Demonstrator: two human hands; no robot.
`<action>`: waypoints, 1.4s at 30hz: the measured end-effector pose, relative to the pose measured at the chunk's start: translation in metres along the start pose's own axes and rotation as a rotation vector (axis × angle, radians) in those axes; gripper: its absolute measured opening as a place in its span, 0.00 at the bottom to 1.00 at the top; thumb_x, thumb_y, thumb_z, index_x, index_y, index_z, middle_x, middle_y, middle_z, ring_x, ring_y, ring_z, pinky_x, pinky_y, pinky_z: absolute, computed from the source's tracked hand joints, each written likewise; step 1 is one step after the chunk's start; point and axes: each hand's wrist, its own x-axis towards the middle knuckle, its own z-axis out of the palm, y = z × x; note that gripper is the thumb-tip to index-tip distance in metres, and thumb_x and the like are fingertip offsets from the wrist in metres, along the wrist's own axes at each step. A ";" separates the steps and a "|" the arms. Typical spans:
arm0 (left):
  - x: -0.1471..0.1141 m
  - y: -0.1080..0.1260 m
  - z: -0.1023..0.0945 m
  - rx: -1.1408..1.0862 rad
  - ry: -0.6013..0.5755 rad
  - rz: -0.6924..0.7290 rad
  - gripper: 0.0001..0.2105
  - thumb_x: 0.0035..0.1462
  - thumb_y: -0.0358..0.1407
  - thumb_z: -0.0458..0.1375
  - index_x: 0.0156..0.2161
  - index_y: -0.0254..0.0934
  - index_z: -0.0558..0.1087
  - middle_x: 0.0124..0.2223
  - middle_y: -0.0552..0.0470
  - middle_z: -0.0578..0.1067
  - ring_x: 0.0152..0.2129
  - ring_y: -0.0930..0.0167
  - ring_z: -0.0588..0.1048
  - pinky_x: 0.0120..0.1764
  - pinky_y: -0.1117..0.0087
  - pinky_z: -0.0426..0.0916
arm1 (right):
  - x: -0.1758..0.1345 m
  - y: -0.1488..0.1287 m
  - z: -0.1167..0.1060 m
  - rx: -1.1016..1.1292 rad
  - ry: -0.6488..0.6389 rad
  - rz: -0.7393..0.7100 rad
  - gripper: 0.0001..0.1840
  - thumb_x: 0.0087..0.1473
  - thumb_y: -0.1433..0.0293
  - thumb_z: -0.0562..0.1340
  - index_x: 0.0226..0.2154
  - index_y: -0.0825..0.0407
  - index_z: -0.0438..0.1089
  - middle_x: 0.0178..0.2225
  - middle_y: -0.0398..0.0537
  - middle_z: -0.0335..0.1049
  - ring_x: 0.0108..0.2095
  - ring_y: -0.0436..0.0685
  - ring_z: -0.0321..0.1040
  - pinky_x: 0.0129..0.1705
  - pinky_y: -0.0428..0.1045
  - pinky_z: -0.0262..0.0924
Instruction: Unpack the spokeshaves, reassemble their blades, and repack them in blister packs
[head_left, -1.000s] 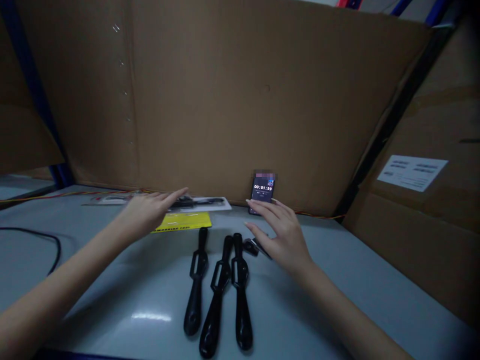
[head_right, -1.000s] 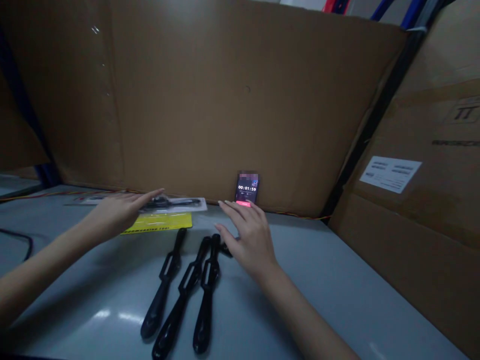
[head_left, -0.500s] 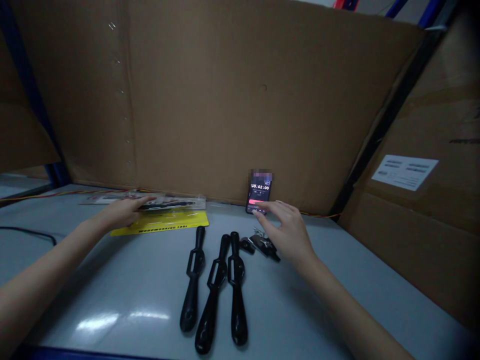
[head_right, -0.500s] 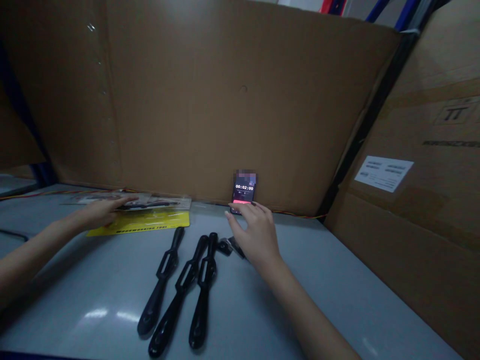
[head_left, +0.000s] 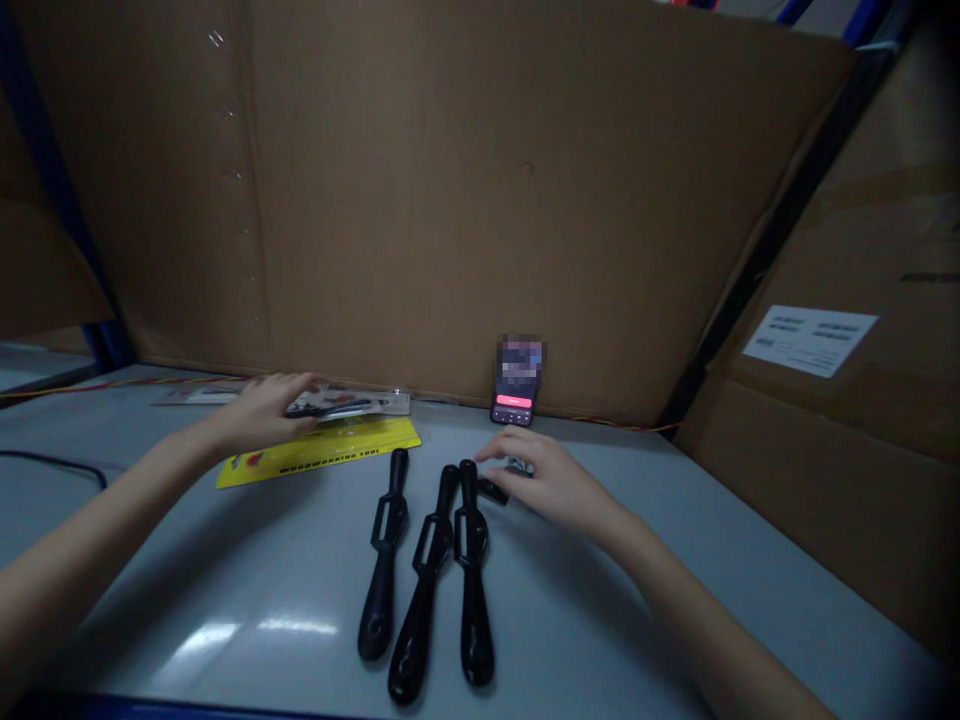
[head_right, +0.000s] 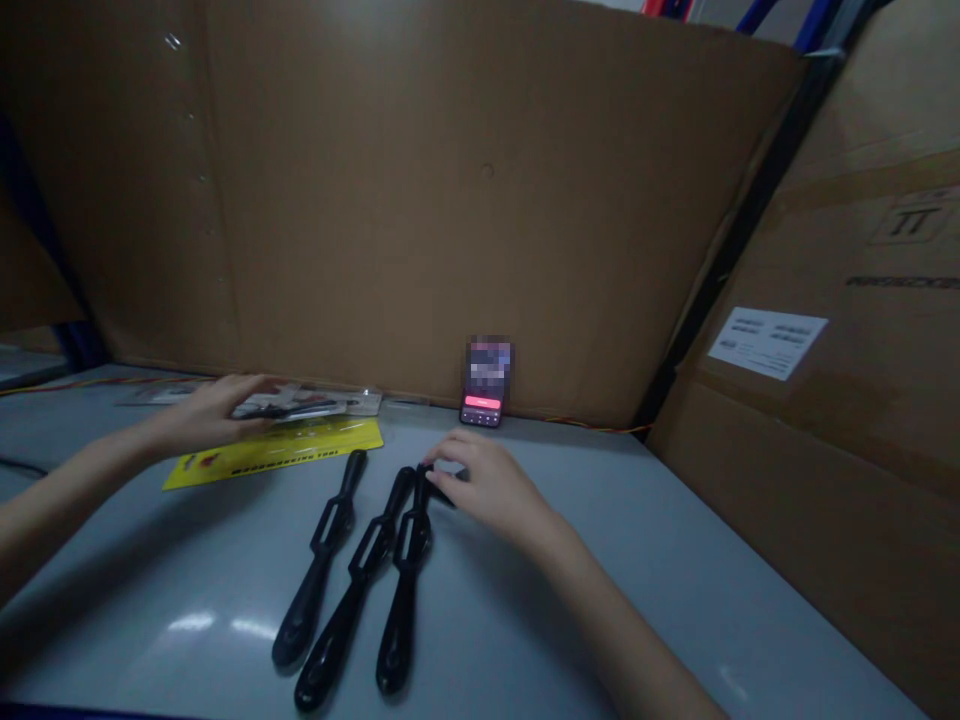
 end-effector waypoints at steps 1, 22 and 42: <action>-0.001 0.018 -0.002 -0.047 -0.014 0.057 0.24 0.49 0.45 0.50 0.50 0.38 0.68 0.48 0.45 0.73 0.43 0.61 0.70 0.43 0.64 0.61 | 0.000 -0.001 0.000 -0.013 -0.040 0.018 0.07 0.51 0.71 0.59 0.34 0.48 0.72 0.35 0.46 0.71 0.36 0.54 0.68 0.38 0.49 0.59; 0.020 0.086 0.052 -0.503 -0.421 -0.196 0.16 0.43 0.46 0.57 0.32 0.34 0.68 0.28 0.50 0.73 0.24 0.67 0.73 0.23 0.73 0.64 | -0.010 0.074 -0.005 -0.159 -0.186 0.493 0.26 0.32 0.56 0.68 0.35 0.52 0.68 0.32 0.47 0.66 0.32 0.57 0.65 0.30 0.49 0.58; 0.009 0.102 0.044 -1.546 -0.313 -0.373 0.15 0.53 0.38 0.59 0.41 0.35 0.61 0.35 0.42 0.78 0.32 0.62 0.78 0.31 0.66 0.75 | -0.007 0.104 -0.004 -0.038 -0.209 0.581 0.15 0.46 0.57 0.61 0.28 0.53 0.67 0.23 0.44 0.65 0.22 0.51 0.62 0.22 0.46 0.55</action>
